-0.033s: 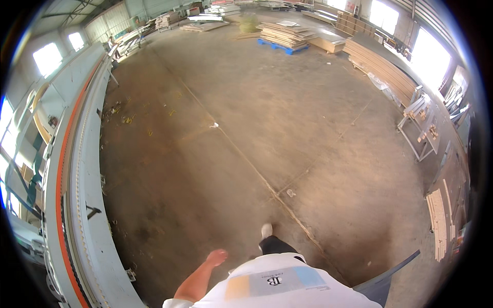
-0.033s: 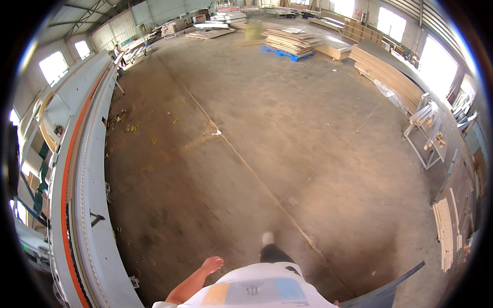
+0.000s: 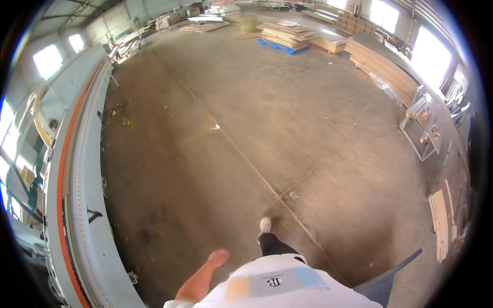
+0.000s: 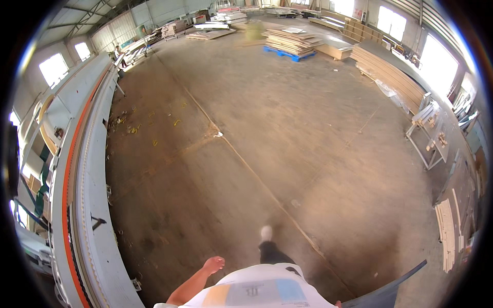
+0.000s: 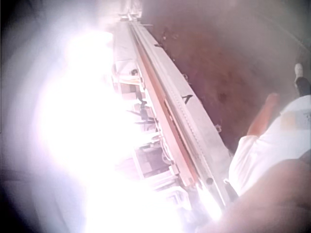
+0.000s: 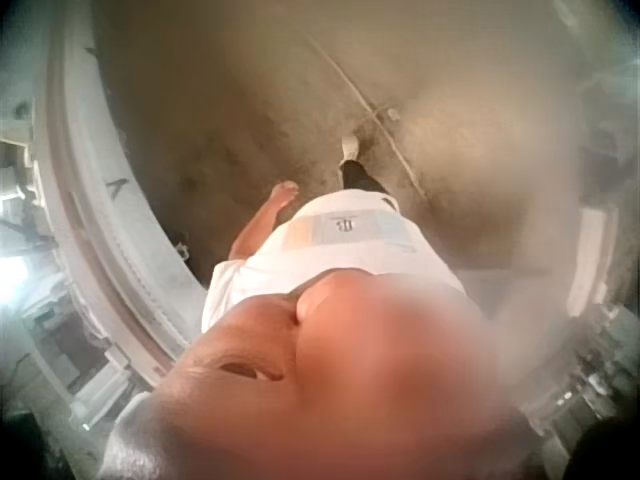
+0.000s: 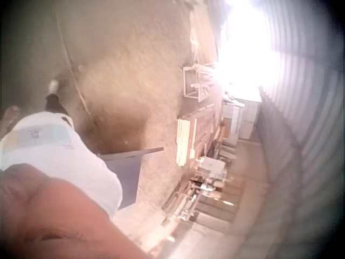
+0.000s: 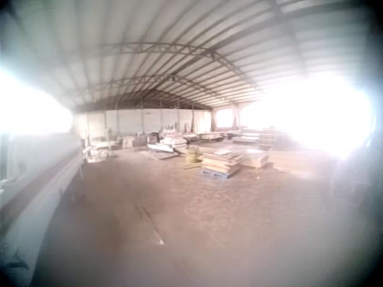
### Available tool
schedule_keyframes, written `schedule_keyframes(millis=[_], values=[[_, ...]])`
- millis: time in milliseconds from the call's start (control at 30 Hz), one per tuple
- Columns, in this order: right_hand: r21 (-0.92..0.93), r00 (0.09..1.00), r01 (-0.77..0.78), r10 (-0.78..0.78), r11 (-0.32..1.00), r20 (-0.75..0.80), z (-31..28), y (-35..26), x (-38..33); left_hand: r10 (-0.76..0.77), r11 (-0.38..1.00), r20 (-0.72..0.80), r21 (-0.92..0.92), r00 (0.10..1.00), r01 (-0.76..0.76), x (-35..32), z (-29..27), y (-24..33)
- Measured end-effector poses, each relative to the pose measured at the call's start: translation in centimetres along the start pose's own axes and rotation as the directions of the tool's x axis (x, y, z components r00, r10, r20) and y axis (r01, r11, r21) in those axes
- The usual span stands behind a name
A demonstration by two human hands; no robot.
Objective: The person handles large white rectangular panels in a workshop, placing them onto a machine and using a handheld tool to treat the edges. The person then moves a metal frame across the floor and stacks additional panels onto it.
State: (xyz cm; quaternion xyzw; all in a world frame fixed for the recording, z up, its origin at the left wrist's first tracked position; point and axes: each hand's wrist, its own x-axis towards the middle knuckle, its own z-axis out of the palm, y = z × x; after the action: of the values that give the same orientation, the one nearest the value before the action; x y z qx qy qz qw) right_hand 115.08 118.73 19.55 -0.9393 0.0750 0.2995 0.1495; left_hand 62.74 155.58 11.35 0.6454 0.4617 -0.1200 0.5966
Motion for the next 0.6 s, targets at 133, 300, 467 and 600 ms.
schedule_keyframes(millis=[133,300,467,600], values=[[0.027,1.000,0.013,-0.014,1.000,0.020,4.1,-12.7,3.2,-0.024,0.979,-0.054,-0.205,0.998,0.013,8.1,-5.6,2.2],[0.039,0.998,0.037,-0.039,0.999,0.049,7.7,-30.7,8.5,-0.225,0.974,-0.214,-0.084,0.950,0.212,12.0,-12.7,10.3],[0.010,0.983,0.139,-0.139,0.990,0.117,9.1,-49.5,10.7,-0.313,0.898,-0.179,-0.377,0.933,0.229,17.9,-25.1,12.7],[-0.005,0.963,0.238,-0.235,0.971,0.128,10.8,-65.6,12.3,-0.397,0.754,-0.191,-0.625,0.898,0.200,25.3,-35.9,16.2]])
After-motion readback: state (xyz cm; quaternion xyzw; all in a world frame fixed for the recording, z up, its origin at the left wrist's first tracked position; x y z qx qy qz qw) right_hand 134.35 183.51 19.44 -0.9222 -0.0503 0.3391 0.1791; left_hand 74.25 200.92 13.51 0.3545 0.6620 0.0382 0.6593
